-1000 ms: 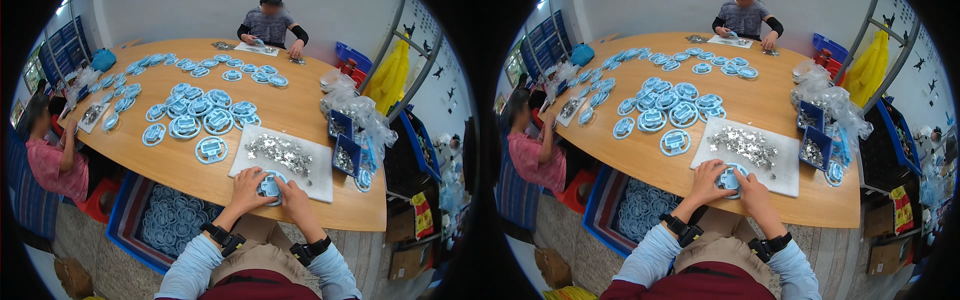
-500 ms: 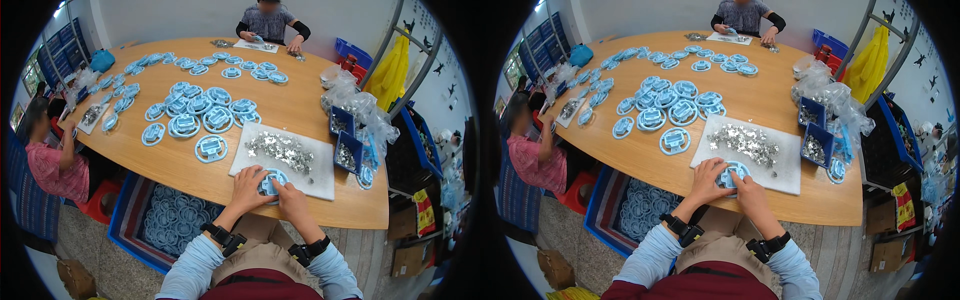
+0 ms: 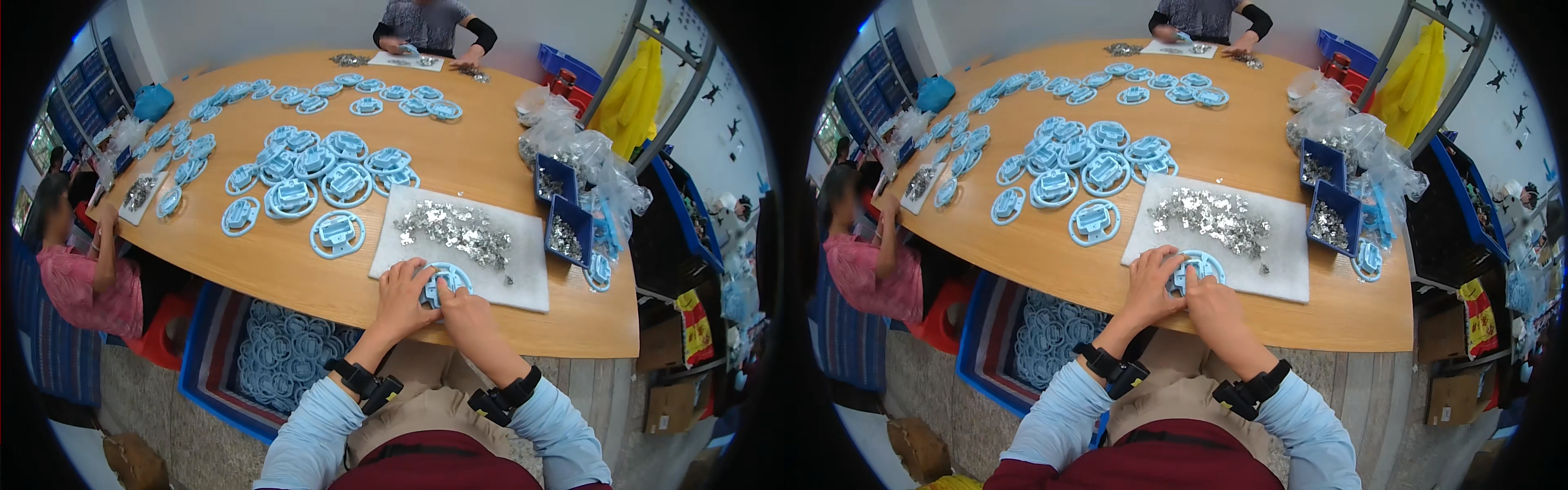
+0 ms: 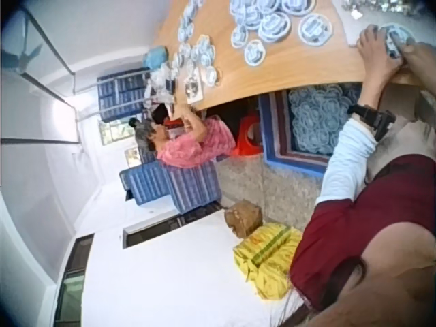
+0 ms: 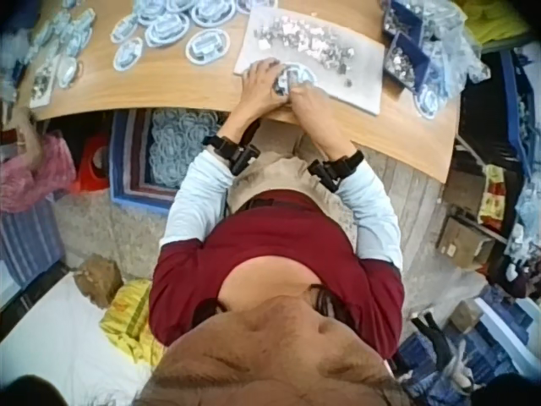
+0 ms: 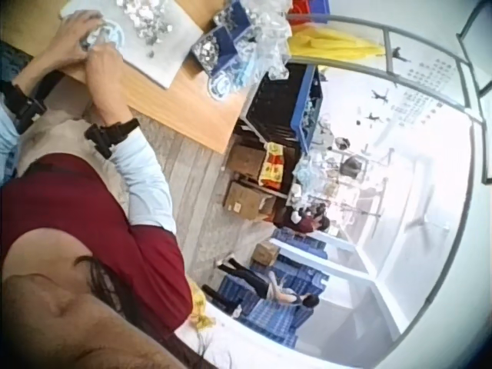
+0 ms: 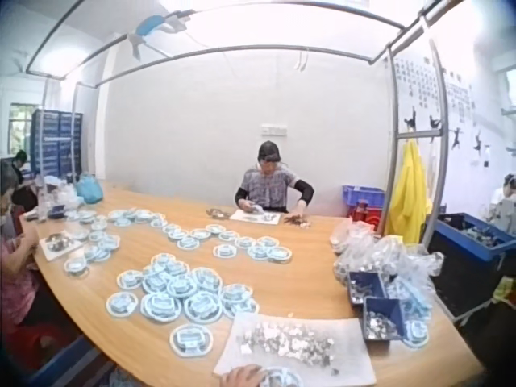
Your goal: Assembling small metal components onto circular blue plastic frames at a workstation.
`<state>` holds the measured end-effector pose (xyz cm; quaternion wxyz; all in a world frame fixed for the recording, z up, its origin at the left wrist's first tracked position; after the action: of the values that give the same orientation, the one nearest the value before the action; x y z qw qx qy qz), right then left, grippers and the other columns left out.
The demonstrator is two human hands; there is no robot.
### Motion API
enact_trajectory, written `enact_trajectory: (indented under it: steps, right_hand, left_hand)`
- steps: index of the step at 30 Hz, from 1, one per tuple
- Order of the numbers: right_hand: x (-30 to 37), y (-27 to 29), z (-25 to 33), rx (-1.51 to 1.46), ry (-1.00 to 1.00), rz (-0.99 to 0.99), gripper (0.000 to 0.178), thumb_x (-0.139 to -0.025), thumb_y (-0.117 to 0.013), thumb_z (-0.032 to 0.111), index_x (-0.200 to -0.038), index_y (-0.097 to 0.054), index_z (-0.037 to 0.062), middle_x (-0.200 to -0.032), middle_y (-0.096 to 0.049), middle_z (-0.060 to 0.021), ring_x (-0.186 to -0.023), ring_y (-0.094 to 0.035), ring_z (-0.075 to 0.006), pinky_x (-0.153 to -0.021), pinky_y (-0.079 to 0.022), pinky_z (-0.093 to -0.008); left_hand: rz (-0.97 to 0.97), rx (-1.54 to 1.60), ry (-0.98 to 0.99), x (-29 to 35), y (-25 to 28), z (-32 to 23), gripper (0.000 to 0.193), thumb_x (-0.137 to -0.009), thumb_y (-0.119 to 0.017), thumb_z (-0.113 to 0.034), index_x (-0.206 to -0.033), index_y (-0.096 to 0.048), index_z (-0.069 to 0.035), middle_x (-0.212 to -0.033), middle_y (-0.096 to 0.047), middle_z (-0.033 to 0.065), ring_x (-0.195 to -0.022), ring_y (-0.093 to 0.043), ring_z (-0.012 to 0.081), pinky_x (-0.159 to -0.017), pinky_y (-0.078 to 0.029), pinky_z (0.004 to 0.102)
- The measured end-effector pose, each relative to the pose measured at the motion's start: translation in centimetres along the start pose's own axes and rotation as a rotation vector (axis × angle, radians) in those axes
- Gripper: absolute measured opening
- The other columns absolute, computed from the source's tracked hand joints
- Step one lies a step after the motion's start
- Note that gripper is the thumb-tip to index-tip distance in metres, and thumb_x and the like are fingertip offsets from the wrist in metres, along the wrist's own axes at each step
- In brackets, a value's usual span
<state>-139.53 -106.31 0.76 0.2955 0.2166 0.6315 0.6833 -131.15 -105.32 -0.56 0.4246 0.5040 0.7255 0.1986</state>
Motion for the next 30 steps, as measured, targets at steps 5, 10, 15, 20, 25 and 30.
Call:
enact_trajectory:
  steps: [5,10,15,20,25,30]
  right_hand:
    - [0.6,0.2,-3.7,-0.294,-0.024,-0.191,0.037,-0.080,-0.053,0.007,-0.117,-0.055,0.0022,-0.082,-0.061,-0.0146,-0.071,-0.062,-0.0318,-0.062,-0.049,-0.0393]
    - [1.3,-0.9,-9.5,-0.912,-0.287,-0.342,0.029,-0.082,-0.056,0.004,-0.111,-0.058,0.0001,-0.084,-0.064,-0.0073,-0.070,-0.059,-0.0158,-0.063,-0.047,-0.0275]
    - [1.5,-2.0,-6.9,-1.321,-0.219,-0.139,0.026,-0.087,-0.053,0.003,-0.113,-0.055,-0.0029,-0.089,-0.062,-0.0011,-0.077,-0.054,-0.0038,-0.067,-0.044,-0.0192]
    - [2.3,-0.7,-6.5,-1.245,-0.208,-0.231,0.024,-0.085,-0.055,0.005,-0.109,-0.058,-0.0022,-0.076,-0.062,-0.0031,-0.068,-0.053,-0.0049,-0.061,-0.044,-0.0223]
    - [2.7,-0.3,-5.8,-1.117,-0.183,-0.193,0.026,-0.084,-0.054,0.006,-0.109,-0.058,-0.0005,-0.070,-0.060,-0.0072,-0.065,-0.053,-0.0070,-0.059,-0.044,-0.0244]
    - [2.9,-1.0,-4.2,-1.147,-0.178,-0.125,0.029,-0.086,-0.051,0.005,-0.114,-0.056,-0.0014,-0.077,-0.060,-0.0042,-0.069,-0.053,-0.0072,-0.063,-0.045,-0.0235]
  left_hand:
    - [-0.016,0.039,-0.004,0.2,0.7,-0.6,0.062,-0.059,-0.077,-0.034,-0.111,-0.056,-0.008,-0.118,-0.048,0.0089,-0.112,-0.042,0.0279,-0.094,-0.029,0.0408]
    - [-0.066,0.294,-0.112,1.0,0.9,-1.9,0.069,-0.057,-0.083,-0.030,-0.114,-0.054,-0.004,-0.117,-0.048,0.0142,-0.109,-0.047,0.0285,-0.091,-0.039,0.0394]
    - [-0.053,0.962,0.251,2.1,1.0,-0.6,0.056,-0.072,-0.077,-0.027,-0.112,-0.055,0.004,-0.113,-0.053,0.0103,-0.102,-0.052,0.0144,-0.079,-0.046,0.0262]
    - [0.440,1.157,0.667,3.2,-2.8,1.2,0.030,-0.081,-0.070,-0.025,-0.098,-0.064,-0.001,-0.084,-0.064,0.0015,-0.076,-0.059,0.0074,-0.068,-0.048,0.0220]
    - [0.451,1.257,0.728,4.2,-2.6,1.0,0.025,-0.080,-0.071,-0.021,-0.094,-0.065,-0.002,-0.086,-0.065,0.0025,-0.077,-0.061,0.0085,-0.067,-0.050,0.0226]
    - [0.232,1.391,0.788,5.6,-2.3,2.6,0.023,-0.080,-0.070,-0.016,-0.096,-0.064,-0.001,-0.086,-0.065,0.0035,-0.076,-0.062,0.0101,-0.068,-0.051,0.0228]
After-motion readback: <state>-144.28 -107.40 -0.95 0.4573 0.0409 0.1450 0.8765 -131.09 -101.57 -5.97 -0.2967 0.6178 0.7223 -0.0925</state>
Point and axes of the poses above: each hand's wrist, its own x-axis away from the middle knuckle, its own y-axis out of the back of the hand, z = x × y, the point moved 10 cm from there along -x, towards the middle knuckle
